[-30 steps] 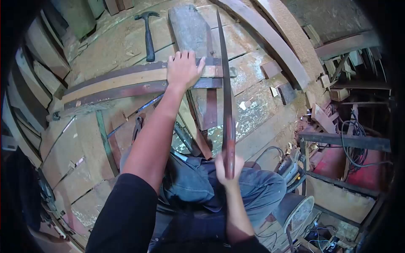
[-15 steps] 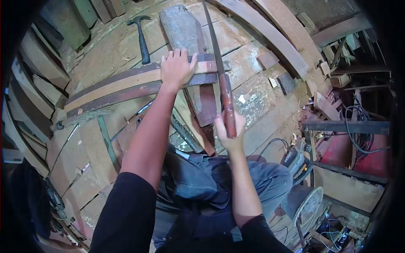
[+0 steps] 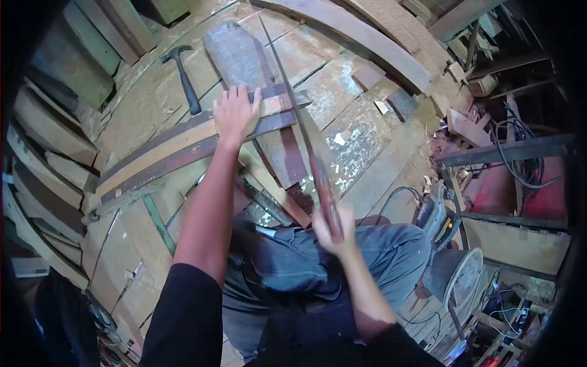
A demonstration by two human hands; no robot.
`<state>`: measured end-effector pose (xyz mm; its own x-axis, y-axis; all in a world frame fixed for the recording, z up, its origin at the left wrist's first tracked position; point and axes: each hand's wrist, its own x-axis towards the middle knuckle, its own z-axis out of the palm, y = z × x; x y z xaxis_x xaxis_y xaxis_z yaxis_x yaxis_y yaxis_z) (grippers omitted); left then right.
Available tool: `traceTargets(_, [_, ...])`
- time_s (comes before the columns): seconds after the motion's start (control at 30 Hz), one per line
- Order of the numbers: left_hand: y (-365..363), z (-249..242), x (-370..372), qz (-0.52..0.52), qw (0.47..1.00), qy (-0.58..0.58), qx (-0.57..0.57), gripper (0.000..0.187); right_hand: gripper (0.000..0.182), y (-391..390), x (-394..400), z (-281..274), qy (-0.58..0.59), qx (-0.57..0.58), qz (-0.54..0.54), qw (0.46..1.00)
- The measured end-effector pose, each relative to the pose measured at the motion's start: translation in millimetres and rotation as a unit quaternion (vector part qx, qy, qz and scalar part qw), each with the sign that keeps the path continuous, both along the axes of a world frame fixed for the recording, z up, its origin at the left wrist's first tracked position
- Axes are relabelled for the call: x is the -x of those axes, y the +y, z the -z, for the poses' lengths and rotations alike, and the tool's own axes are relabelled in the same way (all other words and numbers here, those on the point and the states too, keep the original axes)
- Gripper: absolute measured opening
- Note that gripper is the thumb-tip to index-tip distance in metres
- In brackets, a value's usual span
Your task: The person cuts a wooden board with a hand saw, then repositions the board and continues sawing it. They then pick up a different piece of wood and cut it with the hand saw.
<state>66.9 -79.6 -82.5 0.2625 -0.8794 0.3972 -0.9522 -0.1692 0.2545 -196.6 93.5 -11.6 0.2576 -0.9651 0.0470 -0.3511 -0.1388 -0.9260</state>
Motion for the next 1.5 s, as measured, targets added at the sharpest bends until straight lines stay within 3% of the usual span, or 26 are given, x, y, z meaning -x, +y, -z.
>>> traceTargets(0.03, [-1.7,-2.3,2.3,0.000,1.000,-0.001,0.004,0.043,0.012,34.1,16.0,-0.2,0.066,0.132,-0.019,0.989])
traceTargets(0.07, [-1.2,-3.5,2.4,-0.003,1.000,-0.013,0.002,0.044,0.012,71.7,26.8,-9.8,0.047,0.049,0.007,0.998])
traceTargets(0.1, [1.5,-3.0,0.7,-0.009,1.000,-0.025,-0.004,0.044,0.011,93.7,41.6,-9.1,-0.006,0.029,-0.006,1.000])
traceTargets(0.13, [1.7,-0.1,-0.2,-0.011,0.999,-0.044,-0.001,0.044,0.012,83.1,38.9,-14.7,0.036,0.050,-0.019,0.998])
traceTargets(0.2, [4.1,0.6,5.4,0.003,0.999,-0.033,-0.016,0.044,0.015,42.6,20.1,-14.1,0.081,0.027,-0.010,0.996])
traceTargets(0.23, [2.1,-4.3,2.4,-0.005,1.000,-0.023,-0.014,0.044,0.016,11.3,-4.2,0.7,-0.033,0.017,0.030,0.999])
traceTargets(0.3, [1.2,-2.0,1.3,-0.007,0.999,-0.046,-0.001,0.044,0.014,-66.5,-39.6,-2.4,-0.058,0.067,-0.004,0.996])
traceTargets(0.37, [2.5,-5.2,1.4,-0.008,0.999,-0.024,-0.026,0.043,0.021,-121.0,-66.4,-9.8,-0.134,0.145,0.041,0.979])
traceTargets(0.43, [5.0,-6.3,3.4,-0.012,0.998,-0.034,-0.050,0.042,0.027,-157.9,-74.5,-15.2,-0.265,0.017,0.087,0.960])
traceTargets(0.5, [1.1,-5.4,1.4,-0.007,0.999,-0.020,-0.030,0.043,0.024,-166.3,-60.6,-46.0,-0.247,0.066,0.095,0.962])
traceTargets(0.57, [1.4,-6.0,0.2,-0.003,0.999,-0.017,-0.035,0.045,0.020,-166.7,-37.4,-62.2,-0.239,0.131,0.117,0.955])
traceTargets(0.63, [2.6,-7.6,1.6,-0.007,0.999,-0.019,-0.039,0.044,0.017,-152.5,-2.6,-77.5,-0.312,0.043,0.096,0.944])
traceTargets(0.77, [2.8,-17.4,2.9,-0.025,0.997,-0.017,-0.073,0.046,0.016,-101.2,64.3,-61.5,-0.293,0.019,0.120,0.948])
traceTargets(0.87, [-1.1,-22.7,-16.3,0.055,0.980,0.068,-0.181,0.072,0.018,-63.5,104.9,-36.4,-0.292,-0.057,0.145,0.944])
traceTargets(0.9, [2.9,-27.1,-26.1,0.051,0.981,0.061,-0.179,0.072,0.019,-55.7,113.4,-24.8,-0.299,-0.079,0.161,0.937])
traceTargets(0.97, [10.3,-38.0,-49.5,0.115,0.952,0.117,-0.257,0.085,0.021,-45.2,128.5,9.9,-0.163,0.010,0.164,0.973])
traceTargets(1.0, [11.3,-38.1,-61.9,0.141,0.926,0.220,-0.273,0.095,0.023,-47.1,130.9,15.3,-0.150,0.006,0.154,0.977])
traceTargets(1.03, [12.1,-34.6,-68.7,0.140,0.927,0.213,-0.276,0.095,0.023,-47.6,131.1,17.3,-0.156,0.003,0.156,0.975])
traceTargets(1.1, [20.9,-50.2,-64.8,0.108,0.912,0.205,-0.340,0.093,0.023,-51.7,119.0,3.5,-0.282,-0.087,0.152,0.943])
traceTargets(1.17, [27.2,-55.7,-57.1,0.093,0.915,0.164,-0.356,0.091,0.023,-53.5,114.5,7.1,-0.272,-0.099,0.166,0.943])
traceTargets(1.27, [52.0,-53.4,-43.9,0.106,0.976,0.079,-0.173,0.090,0.019,-53.1,109.7,8.6,-0.168,-0.026,0.136,0.976])
traceTargets(1.37, [80.0,-78.7,-15.4,0.076,0.985,-0.014,-0.152,0.084,0.023,-49.3,105.9,14.1,-0.167,0.018,0.108,0.980])
traceTargets(1.43, [95.1,-72.1,-13.9,0.092,0.990,0.002,-0.111,0.089,0.024,-47.2,100.9,7.7,-0.177,0.026,0.106,0.978])
traceTargets(1.5, [104.1,-73.5,-4.1,0.094,0.985,-0.117,-0.080,0.087,0.023,-46.3,96.7,2.3,-0.170,0.037,0.099,0.980])
